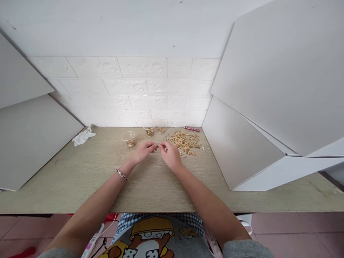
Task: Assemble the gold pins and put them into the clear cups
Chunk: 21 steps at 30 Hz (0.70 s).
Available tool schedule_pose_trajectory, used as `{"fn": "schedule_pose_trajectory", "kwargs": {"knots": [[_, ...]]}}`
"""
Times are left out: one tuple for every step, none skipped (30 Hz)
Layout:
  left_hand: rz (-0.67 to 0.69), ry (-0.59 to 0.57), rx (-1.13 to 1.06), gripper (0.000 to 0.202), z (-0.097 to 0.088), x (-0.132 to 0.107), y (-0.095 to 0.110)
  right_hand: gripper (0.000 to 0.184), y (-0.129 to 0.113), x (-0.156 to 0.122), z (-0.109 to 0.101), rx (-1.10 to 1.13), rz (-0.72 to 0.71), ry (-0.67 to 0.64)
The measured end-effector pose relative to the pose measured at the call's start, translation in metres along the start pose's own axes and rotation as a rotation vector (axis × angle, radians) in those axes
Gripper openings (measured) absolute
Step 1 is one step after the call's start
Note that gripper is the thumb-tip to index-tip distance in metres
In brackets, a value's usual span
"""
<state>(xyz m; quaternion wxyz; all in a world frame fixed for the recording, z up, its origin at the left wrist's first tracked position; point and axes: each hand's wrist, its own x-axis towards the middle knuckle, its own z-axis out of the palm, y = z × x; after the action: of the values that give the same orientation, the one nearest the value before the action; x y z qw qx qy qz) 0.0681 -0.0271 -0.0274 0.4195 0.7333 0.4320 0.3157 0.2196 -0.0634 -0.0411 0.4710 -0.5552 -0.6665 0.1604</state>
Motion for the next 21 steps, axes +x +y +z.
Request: {"fn": "schedule_pose_trajectory", "kwargs": {"knots": [[0.001, -0.001, 0.006, 0.032, -0.0001, -0.0001, -0.0001, 0.020, 0.0005, 0.0000, 0.0002, -0.001, -0.005, -0.002], [0.003, -0.003, 0.013, 0.032, -0.0001, -0.0001, -0.0001, 0.019, 0.0010, 0.0001, 0.0004, -0.002, -0.011, -0.005], [0.008, -0.005, 0.021, 0.032, -0.0002, -0.0002, 0.0000, 0.019, 0.0014, 0.0001, 0.0006, -0.003, -0.016, -0.007], [0.011, -0.005, 0.030, 0.032, -0.0002, -0.0004, 0.0003, 0.019, 0.0017, 0.0001, 0.0007, -0.004, -0.020, -0.010], [0.015, -0.005, 0.041, 0.032, -0.0001, -0.0006, 0.0007, 0.019, 0.0020, 0.0001, 0.0008, -0.006, -0.021, -0.011], [0.018, -0.002, 0.054, 0.032, -0.0001, -0.0008, 0.0013, 0.019, 0.0022, 0.0000, 0.0009, -0.008, -0.022, -0.012], [0.020, 0.003, 0.070, 0.031, 0.0000, -0.0010, 0.0020, 0.019, 0.0025, 0.0000, 0.0011, -0.009, -0.021, -0.011], [0.023, 0.009, 0.090, 0.031, 0.0000, -0.0013, 0.0027, 0.019, 0.0028, -0.0001, 0.0013, -0.010, -0.022, -0.012], [0.027, 0.016, 0.112, 0.030, 0.0001, -0.0016, 0.0035, 0.019, 0.0032, -0.0001, 0.0015, -0.009, -0.022, -0.013], [0.034, 0.021, 0.135, 0.029, 0.0000, -0.0019, 0.0043, 0.019, 0.0037, -0.0001, 0.0017, -0.007, -0.022, -0.015], [0.044, 0.024, 0.159, 0.028, -0.0002, -0.0021, 0.0049, 0.019, 0.0042, 0.0000, 0.0019, -0.006, -0.023, -0.019], [0.056, 0.024, 0.183, 0.028, -0.0004, -0.0023, 0.0054, 0.019, 0.0048, 0.0001, 0.0020, -0.006, -0.025, -0.025], [0.070, 0.024, 0.207, 0.027, -0.0008, -0.0025, 0.0058, 0.019, 0.0053, 0.0003, 0.0020, -0.007, -0.027, -0.034], [0.087, 0.023, 0.230, 0.027, -0.0013, -0.0026, 0.0060, 0.019, 0.0057, 0.0006, 0.0019, -0.010, -0.030, -0.044], [0.104, 0.023, 0.253, 0.027, -0.0019, -0.0027, 0.0060, 0.019, 0.0060, 0.0009, 0.0016, -0.013, -0.034, -0.055], [0.120, 0.023, 0.274, 0.026, -0.0025, -0.0028, 0.0061, 0.019, 0.0061, 0.0011, 0.0013, -0.016, -0.039, -0.066], [0.134, 0.023, 0.293, 0.025, -0.0031, -0.0029, 0.0061, 0.019, 0.0061, 0.0014, 0.0009, -0.015, -0.045, -0.075], [0.144, 0.024, 0.310, 0.025, -0.0037, -0.0029, 0.0062, 0.019, 0.0060, 0.0015, 0.0005, -0.012, -0.050, -0.083], [0.153, 0.025, 0.325, 0.024, -0.0041, -0.0030, 0.0062, 0.019, 0.0058, 0.0017, 0.0002, -0.008, -0.056, -0.089], [0.160, 0.023, 0.338, 0.024, -0.0044, -0.0030, 0.0063, 0.019, 0.0056, 0.0018, -0.0002, -0.003, -0.060, -0.094], [0.167, 0.020, 0.351, 0.024, -0.0047, -0.0030, 0.0063, 0.019, 0.0054, 0.0019, -0.0005, 0.000, -0.063, -0.097]]}}
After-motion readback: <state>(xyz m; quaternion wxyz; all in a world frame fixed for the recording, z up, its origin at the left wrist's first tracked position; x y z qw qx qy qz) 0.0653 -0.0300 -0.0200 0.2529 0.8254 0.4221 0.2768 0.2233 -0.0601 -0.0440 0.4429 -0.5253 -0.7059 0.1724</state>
